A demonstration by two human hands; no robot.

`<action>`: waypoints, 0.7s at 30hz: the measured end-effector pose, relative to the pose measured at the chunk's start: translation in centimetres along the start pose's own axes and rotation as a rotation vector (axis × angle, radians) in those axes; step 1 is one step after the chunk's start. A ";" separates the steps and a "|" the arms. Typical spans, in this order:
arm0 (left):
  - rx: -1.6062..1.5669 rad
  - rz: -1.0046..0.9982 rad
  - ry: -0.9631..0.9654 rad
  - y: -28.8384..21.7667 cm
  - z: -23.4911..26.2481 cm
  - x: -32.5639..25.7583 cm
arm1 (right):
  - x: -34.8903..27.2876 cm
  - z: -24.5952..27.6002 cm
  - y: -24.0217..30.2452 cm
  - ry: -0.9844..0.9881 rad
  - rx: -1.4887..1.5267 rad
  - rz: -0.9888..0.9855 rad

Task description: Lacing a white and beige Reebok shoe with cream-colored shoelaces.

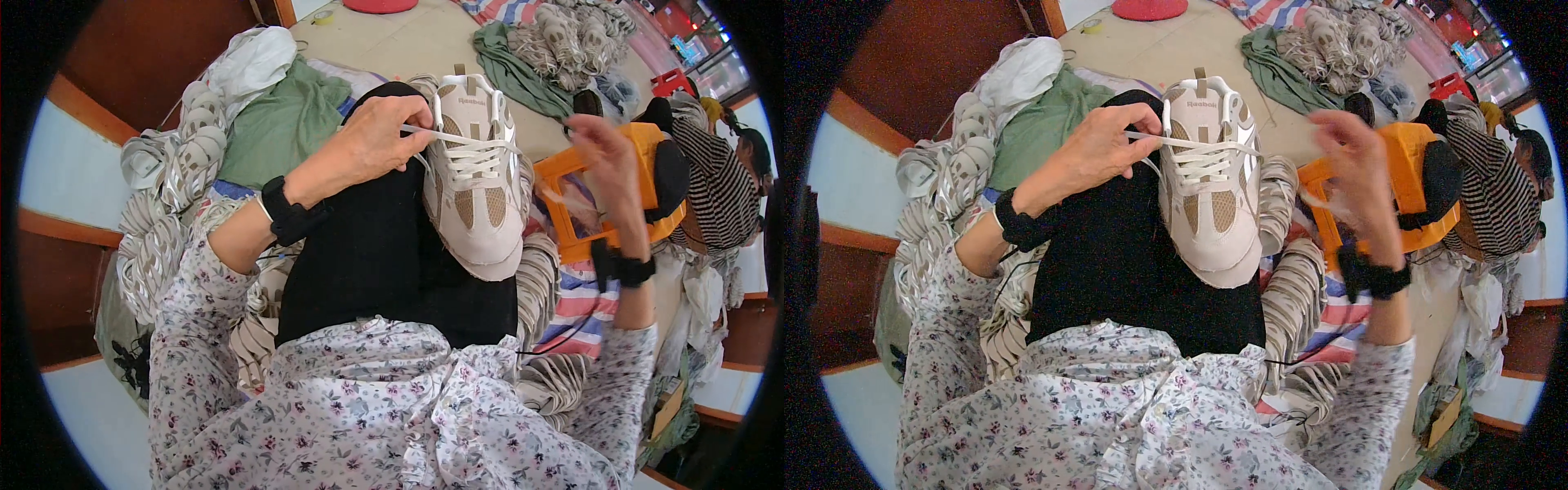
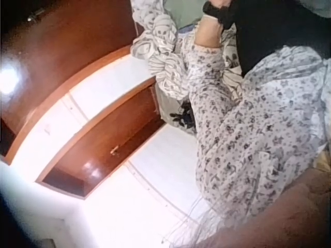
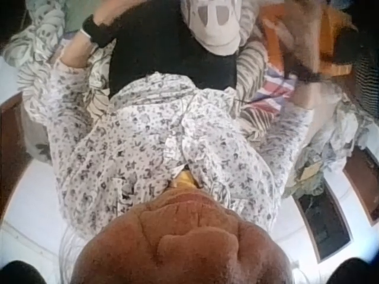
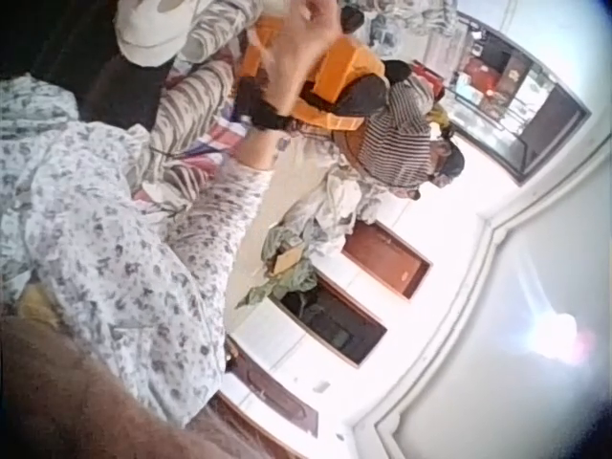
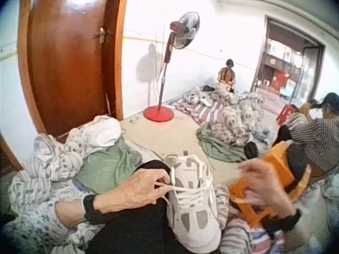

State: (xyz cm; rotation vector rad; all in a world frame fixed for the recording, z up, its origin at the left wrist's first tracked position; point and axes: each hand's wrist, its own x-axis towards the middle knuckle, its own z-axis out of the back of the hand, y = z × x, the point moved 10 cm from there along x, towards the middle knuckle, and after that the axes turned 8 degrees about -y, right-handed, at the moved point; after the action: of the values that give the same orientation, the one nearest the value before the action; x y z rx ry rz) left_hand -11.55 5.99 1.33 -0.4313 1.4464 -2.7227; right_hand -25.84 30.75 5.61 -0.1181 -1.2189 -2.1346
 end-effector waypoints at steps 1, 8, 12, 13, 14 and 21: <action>0.003 -0.001 0.004 0.1 -0.1 0.2 | -0.9 -3.0 2.7 0.053 0.057 0.034; 0.075 -0.001 0.092 0.7 -1.1 0.6 | -2.0 -8.9 9.1 0.135 -0.050 0.271; -0.073 0.053 0.079 1.6 -0.5 0.2 | -1.9 -9.1 9.8 0.138 -0.098 0.359; -0.076 0.053 0.079 1.7 -0.4 0.1 | -2.0 -9.1 10.0 0.143 -0.141 0.406; -0.013 -0.039 0.043 1.0 0.2 -0.2 | -1.9 -9.1 9.7 0.145 -0.143 0.405; -0.099 0.116 -0.057 1.8 1.8 -3.8 | -1.2 -8.3 8.3 0.080 -0.128 0.361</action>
State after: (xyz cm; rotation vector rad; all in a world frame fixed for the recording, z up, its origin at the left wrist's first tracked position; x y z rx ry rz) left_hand -7.58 4.07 -0.08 -0.4117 1.5452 -2.5369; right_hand -18.06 21.96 6.54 -0.2836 -0.9340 -1.8796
